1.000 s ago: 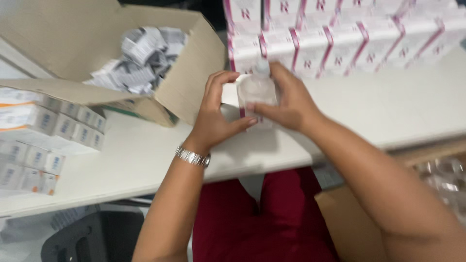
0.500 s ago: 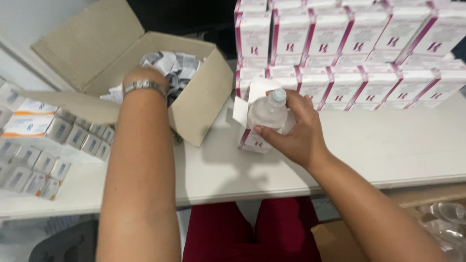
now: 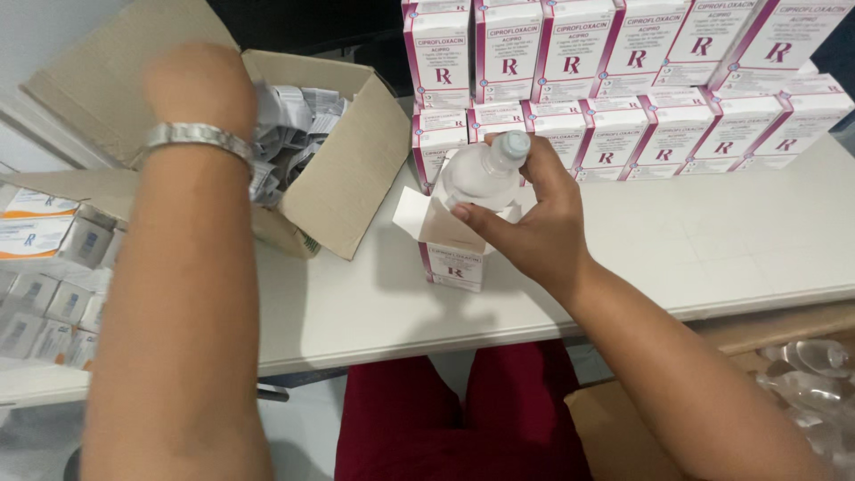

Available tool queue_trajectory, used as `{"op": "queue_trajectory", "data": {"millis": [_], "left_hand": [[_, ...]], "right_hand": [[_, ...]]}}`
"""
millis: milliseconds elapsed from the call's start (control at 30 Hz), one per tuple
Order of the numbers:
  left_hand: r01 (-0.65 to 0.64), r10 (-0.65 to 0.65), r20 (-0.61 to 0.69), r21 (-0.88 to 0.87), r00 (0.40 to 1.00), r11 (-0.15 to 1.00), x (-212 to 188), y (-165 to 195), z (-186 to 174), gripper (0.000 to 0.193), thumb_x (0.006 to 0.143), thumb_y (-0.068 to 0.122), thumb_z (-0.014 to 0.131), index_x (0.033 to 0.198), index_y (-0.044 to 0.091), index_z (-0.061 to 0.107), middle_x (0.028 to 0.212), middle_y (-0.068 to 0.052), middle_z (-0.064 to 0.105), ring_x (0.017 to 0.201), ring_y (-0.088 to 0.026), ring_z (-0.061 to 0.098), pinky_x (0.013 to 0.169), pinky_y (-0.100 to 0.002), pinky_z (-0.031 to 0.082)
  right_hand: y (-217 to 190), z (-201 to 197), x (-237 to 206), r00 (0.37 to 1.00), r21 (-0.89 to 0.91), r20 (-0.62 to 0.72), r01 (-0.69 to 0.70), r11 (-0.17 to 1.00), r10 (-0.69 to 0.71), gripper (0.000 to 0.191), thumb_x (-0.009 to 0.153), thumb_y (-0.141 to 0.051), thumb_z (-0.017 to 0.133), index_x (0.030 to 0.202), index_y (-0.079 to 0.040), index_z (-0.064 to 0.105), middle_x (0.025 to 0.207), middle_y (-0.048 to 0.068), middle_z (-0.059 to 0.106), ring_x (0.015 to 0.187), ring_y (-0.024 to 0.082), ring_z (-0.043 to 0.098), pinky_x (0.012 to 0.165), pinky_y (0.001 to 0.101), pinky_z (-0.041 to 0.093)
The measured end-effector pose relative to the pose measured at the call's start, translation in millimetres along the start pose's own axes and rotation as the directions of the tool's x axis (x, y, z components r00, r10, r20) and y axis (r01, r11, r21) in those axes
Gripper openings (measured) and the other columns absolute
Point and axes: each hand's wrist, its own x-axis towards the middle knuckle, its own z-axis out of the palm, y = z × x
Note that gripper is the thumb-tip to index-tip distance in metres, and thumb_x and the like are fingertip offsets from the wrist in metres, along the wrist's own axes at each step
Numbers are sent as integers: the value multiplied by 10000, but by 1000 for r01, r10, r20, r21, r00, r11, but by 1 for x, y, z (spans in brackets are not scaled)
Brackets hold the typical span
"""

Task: The person repeatedly opens small white medicine boxes, places a clear plastic bottle inside each box, and closes the flaps. The person stacks the completed boxes on the table and continues the same packing cycle.

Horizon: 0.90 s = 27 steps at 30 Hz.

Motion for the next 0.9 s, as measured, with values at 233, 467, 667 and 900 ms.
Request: {"op": "queue_trajectory", "data": {"millis": [233,467,667,900], "left_hand": [[-97,63,-158,-221,985,971,-14,-38,-12,134,870,174,767,968,88,798,895,-193,743,850,-380,711,702,-490,552],[-69,60,-38,-331,997,941,-23,-51,2,156,844,270,832,971,181,819,965,-144,757,917,-364,704,775,-494,547],[-95,135,204,-191,970,977,-18,-52,12,202,891,177,704,1051,234,813,1069,-132,750,998,-361,689,879,-517,509],[-147,142,-39,-367,989,919,-22,-53,2,323,936,48,603,1220,127,736,1129,-219,717,1009,-420,667,833,-526,522]], "right_hand": [[-12,3,2,987,-171,127,117,978,-96,555,833,-196,894,1269,-38,589,1218,125,656,1143,291,673,989,396,556],[-25,5,7,945,-327,270,270,905,-184,592,811,-152,861,1298,-40,545,1318,156,628,1196,366,646,958,426,554],[-12,-6,12,930,-485,303,339,806,-209,596,788,-177,868,1294,-77,569,1380,153,622,1187,352,652,918,428,570],[-14,-7,8,953,-434,239,275,858,-184,635,804,-264,906,1302,-68,564,1320,161,659,1173,335,667,894,425,588]]}}
